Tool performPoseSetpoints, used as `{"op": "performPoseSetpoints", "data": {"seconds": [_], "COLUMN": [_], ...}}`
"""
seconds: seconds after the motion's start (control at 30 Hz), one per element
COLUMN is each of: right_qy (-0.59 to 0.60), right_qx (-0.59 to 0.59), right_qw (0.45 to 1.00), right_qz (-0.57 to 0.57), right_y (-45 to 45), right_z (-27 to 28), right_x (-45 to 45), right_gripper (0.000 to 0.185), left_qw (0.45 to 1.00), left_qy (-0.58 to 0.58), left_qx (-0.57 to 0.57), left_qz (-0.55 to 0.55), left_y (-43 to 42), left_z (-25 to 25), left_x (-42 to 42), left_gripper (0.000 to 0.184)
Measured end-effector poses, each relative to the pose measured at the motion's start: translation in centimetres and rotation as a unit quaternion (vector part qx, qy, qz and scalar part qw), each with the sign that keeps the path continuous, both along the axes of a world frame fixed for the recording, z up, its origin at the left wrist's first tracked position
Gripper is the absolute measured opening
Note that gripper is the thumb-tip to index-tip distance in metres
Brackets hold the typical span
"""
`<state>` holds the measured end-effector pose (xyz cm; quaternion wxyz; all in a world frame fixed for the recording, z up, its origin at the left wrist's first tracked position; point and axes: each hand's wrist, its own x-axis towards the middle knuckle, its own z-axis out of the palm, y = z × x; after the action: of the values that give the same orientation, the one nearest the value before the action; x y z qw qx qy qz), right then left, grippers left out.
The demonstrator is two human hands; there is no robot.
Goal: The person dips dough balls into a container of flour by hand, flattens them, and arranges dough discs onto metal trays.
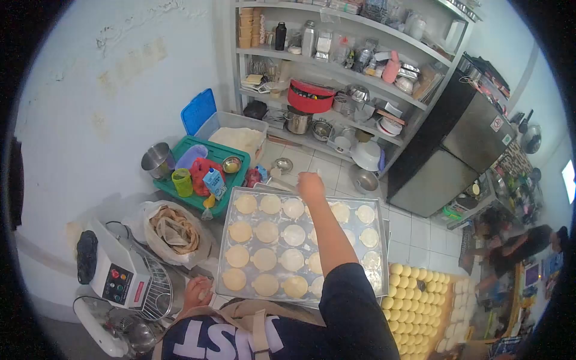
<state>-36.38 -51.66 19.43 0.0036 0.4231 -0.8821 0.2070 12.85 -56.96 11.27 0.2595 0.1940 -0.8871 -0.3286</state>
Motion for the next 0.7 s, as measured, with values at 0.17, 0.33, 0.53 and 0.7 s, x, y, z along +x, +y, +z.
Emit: {"op": "performPoseSetpoints", "data": {"seconds": [0.17,0.33,0.53,0.7], "right_qy": [0.025,-0.015,-0.081,-0.099], "right_qx": [-0.002,0.068,0.033,-0.03], "right_qw": [1.0,0.996,0.995,0.995], "right_qz": [0.005,0.06,-0.044,-0.014], "right_y": [0.9,5.1,8.7,12.6], "right_z": [-1.2,-0.7,3.7,2.7], "right_x": [0.2,5.4,12.2,16.7], "right_gripper": [0.012,0.01,0.011,0.012], "left_qw": [1.0,1.0,0.995,0.984], "left_qy": [-0.005,0.0,-0.016,-0.002], "left_qx": [-0.006,-0.001,-0.016,-0.003], "left_qz": [0.005,-0.024,-0.1,-0.181], "left_y": [-0.7,-2.6,-4.5,-5.6], "left_z": [0.7,-1.5,-0.2,-1.1], "left_x": [1.0,1.8,-0.1,-2.2], "left_gripper": [0.022,0.022,0.021,0.021]}}
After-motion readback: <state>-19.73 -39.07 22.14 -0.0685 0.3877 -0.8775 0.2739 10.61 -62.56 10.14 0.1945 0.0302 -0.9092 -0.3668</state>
